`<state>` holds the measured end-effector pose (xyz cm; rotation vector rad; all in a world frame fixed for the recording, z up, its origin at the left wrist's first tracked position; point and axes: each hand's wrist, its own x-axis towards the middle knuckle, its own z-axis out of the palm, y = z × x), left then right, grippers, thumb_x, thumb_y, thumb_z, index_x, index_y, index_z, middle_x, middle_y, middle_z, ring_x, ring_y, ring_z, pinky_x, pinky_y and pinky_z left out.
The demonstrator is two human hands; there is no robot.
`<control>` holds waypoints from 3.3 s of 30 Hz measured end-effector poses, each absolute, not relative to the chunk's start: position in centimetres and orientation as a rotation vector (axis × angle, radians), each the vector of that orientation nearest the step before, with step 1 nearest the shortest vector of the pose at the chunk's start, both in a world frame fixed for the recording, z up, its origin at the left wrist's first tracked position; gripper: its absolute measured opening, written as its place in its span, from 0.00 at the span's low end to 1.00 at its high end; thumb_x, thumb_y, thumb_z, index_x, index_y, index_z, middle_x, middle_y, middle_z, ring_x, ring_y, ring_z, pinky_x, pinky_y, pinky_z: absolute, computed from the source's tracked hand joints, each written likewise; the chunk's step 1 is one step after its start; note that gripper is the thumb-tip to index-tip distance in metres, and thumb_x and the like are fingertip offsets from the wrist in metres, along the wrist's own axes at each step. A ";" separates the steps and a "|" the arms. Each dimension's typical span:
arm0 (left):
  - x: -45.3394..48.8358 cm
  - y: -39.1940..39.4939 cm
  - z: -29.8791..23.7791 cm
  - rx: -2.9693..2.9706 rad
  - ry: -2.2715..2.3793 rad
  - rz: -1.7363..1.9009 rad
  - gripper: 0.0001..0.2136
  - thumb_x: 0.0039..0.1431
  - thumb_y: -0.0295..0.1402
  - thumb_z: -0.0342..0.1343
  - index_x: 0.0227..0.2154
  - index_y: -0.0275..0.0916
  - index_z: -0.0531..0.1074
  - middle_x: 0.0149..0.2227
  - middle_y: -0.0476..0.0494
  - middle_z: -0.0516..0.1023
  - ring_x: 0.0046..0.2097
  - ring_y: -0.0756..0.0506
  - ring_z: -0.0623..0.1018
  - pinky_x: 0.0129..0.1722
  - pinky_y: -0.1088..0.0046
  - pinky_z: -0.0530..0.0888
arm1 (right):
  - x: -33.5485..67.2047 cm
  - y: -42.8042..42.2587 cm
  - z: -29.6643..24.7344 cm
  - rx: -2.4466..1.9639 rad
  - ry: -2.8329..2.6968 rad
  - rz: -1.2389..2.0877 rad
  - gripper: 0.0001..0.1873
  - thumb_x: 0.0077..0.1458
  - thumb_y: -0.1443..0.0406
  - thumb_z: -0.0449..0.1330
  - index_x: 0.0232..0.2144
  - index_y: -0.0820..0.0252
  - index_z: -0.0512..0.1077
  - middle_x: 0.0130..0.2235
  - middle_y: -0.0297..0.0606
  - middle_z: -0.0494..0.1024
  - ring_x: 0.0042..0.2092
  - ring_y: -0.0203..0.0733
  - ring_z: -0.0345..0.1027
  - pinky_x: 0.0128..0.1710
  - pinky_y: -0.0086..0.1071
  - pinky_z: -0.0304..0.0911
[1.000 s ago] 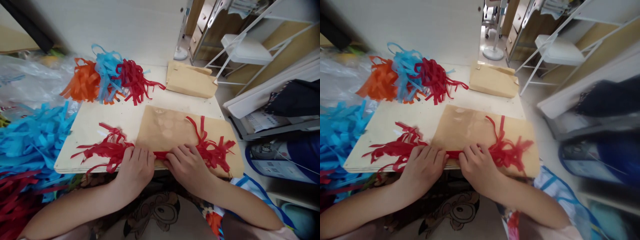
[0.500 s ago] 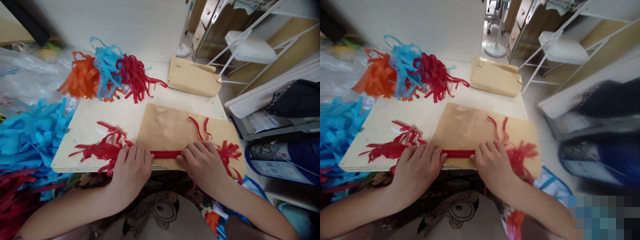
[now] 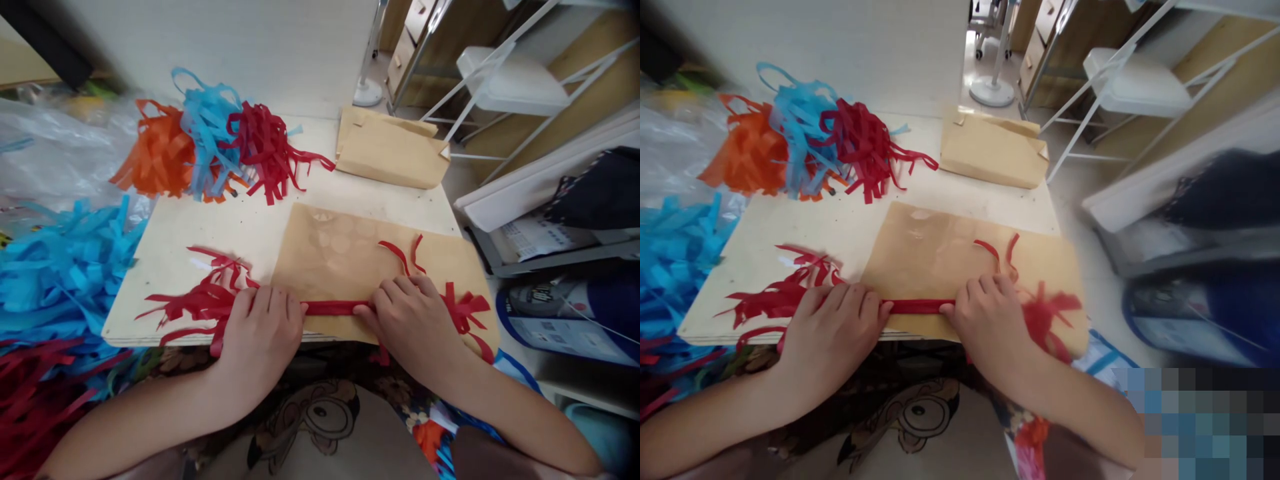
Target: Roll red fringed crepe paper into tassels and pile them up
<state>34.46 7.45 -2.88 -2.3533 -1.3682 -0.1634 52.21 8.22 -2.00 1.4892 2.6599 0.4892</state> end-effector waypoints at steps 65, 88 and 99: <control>36.3 6.0 -5.7 -2.536 -1.046 -0.636 0.24 0.51 0.47 0.40 0.47 0.39 0.61 0.53 0.43 0.59 0.56 0.36 0.51 0.51 0.44 0.38 | 51.4 3.5 -5.6 1.865 2.650 0.694 0.31 0.47 0.45 0.46 0.44 0.61 0.64 0.47 0.46 0.62 0.53 0.52 0.43 0.50 0.54 0.25; 32.3 7.4 -2.9 -2.655 -1.372 -0.353 0.25 0.48 0.49 0.45 0.45 0.39 0.65 0.56 0.34 0.51 0.56 0.34 0.52 0.48 0.41 0.43 | 52.1 3.9 -5.2 1.864 2.637 0.659 0.37 0.41 0.41 0.48 0.45 0.60 0.63 0.49 0.47 0.61 0.54 0.52 0.41 0.50 0.55 0.25; 31.7 8.2 -2.9 -2.726 -1.358 -0.384 0.21 0.50 0.47 0.44 0.42 0.41 0.68 0.56 0.33 0.49 0.56 0.35 0.51 0.49 0.45 0.47 | 52.5 4.0 -5.0 1.847 2.667 0.596 0.36 0.41 0.41 0.48 0.45 0.58 0.63 0.49 0.45 0.61 0.54 0.52 0.42 0.50 0.56 0.26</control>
